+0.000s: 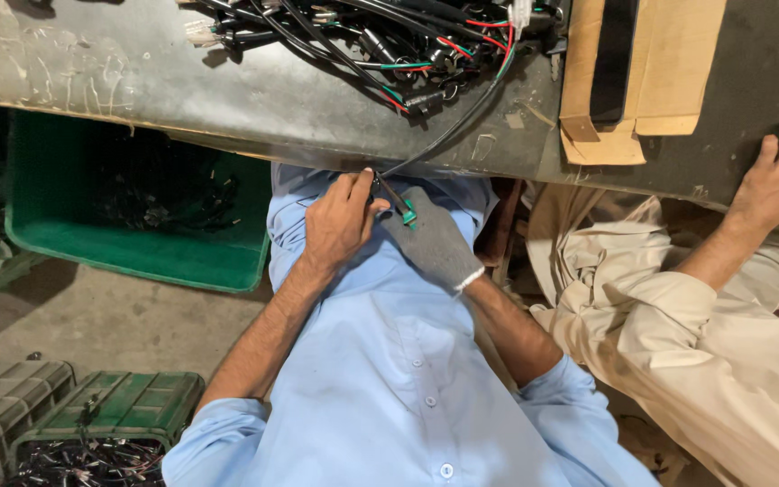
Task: The person sits at a workbench assembling wire harnesses, picking up a black cable and attaching connector plugs to its ends by hand, twisting wires together and pressing connectors into place, then placing the finished harness on the table with a growing pile of completed harnesses.
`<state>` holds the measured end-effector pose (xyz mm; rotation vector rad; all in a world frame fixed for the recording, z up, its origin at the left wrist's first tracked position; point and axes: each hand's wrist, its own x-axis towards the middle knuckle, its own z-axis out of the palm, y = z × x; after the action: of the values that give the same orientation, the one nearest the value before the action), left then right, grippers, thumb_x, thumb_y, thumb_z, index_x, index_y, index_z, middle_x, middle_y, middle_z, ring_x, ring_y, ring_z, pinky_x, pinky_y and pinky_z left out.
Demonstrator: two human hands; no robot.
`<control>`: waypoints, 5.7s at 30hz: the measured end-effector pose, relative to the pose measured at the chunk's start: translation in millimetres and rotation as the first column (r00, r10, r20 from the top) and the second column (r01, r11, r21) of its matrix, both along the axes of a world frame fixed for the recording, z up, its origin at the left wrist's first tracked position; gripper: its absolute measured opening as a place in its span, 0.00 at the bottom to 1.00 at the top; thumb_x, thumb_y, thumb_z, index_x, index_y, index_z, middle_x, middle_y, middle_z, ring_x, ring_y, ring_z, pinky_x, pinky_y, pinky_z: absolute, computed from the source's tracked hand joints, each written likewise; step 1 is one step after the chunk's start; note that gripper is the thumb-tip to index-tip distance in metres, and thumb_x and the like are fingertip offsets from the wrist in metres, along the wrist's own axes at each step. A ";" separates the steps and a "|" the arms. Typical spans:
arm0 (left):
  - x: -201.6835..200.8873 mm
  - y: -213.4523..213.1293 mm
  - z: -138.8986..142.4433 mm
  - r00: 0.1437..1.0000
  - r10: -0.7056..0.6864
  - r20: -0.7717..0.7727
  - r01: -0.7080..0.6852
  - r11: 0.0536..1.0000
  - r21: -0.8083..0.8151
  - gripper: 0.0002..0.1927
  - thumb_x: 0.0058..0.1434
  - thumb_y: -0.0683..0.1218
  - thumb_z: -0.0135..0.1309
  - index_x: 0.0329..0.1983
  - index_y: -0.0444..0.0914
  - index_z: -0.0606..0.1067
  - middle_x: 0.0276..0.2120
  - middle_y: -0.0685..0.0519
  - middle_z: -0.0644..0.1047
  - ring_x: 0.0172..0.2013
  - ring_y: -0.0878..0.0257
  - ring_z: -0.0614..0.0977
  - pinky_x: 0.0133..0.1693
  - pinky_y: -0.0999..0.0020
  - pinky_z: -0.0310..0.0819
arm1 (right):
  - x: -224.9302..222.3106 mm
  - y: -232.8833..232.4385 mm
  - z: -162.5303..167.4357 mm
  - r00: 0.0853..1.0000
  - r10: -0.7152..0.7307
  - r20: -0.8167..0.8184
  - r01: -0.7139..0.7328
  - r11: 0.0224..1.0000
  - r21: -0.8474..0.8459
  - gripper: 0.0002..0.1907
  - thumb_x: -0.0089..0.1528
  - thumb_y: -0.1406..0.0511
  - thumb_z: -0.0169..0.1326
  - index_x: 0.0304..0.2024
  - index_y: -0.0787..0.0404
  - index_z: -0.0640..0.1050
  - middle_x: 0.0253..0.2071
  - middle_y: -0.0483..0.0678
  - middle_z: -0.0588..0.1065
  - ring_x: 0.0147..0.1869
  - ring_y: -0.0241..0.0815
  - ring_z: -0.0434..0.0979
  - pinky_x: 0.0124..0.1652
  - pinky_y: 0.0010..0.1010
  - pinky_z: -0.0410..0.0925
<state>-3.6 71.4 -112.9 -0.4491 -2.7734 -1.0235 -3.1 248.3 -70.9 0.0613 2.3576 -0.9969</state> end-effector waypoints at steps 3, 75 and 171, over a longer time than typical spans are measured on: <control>3.0 -3.8 8.0 0.978 0.000 0.208 -0.021 0.995 0.101 0.24 0.68 0.53 0.58 0.59 0.33 0.72 0.38 0.44 0.77 0.35 0.49 0.79 0.33 0.57 0.73 | -4.1 4.5 -4.8 0.991 0.063 -0.117 -0.070 0.996 -0.055 0.19 0.62 0.58 0.57 0.45 0.65 0.70 0.35 0.62 0.77 0.42 0.68 0.77 0.38 0.52 0.67; -36.3 13.8 62.9 0.824 -0.355 0.442 -0.209 0.534 0.819 0.16 0.72 0.51 0.51 0.56 0.37 0.71 0.37 0.56 0.70 0.34 0.68 0.68 0.37 0.73 0.64 | -39.5 -8.6 81.9 0.825 -0.442 0.351 0.278 -0.222 -0.934 0.14 0.77 0.54 0.42 0.48 0.57 0.70 0.37 0.41 0.63 0.43 0.39 0.65 0.54 0.39 0.66; -29.6 -21.3 35.7 0.776 -0.434 0.459 -0.090 0.643 0.760 0.18 0.69 0.44 0.54 0.58 0.37 0.65 0.35 0.57 0.70 0.36 0.70 0.70 0.39 0.72 0.67 | -57.4 45.2 52.7 0.562 0.256 -0.786 -0.002 0.951 0.309 0.34 0.42 0.46 0.71 0.38 0.60 0.73 0.37 0.56 0.73 0.44 0.65 0.73 0.47 0.53 0.64</control>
<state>-33.2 50.1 -77.2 -0.2928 -2.3726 -2.6286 -60.5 293.5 -18.2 -0.6128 3.2862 -0.6661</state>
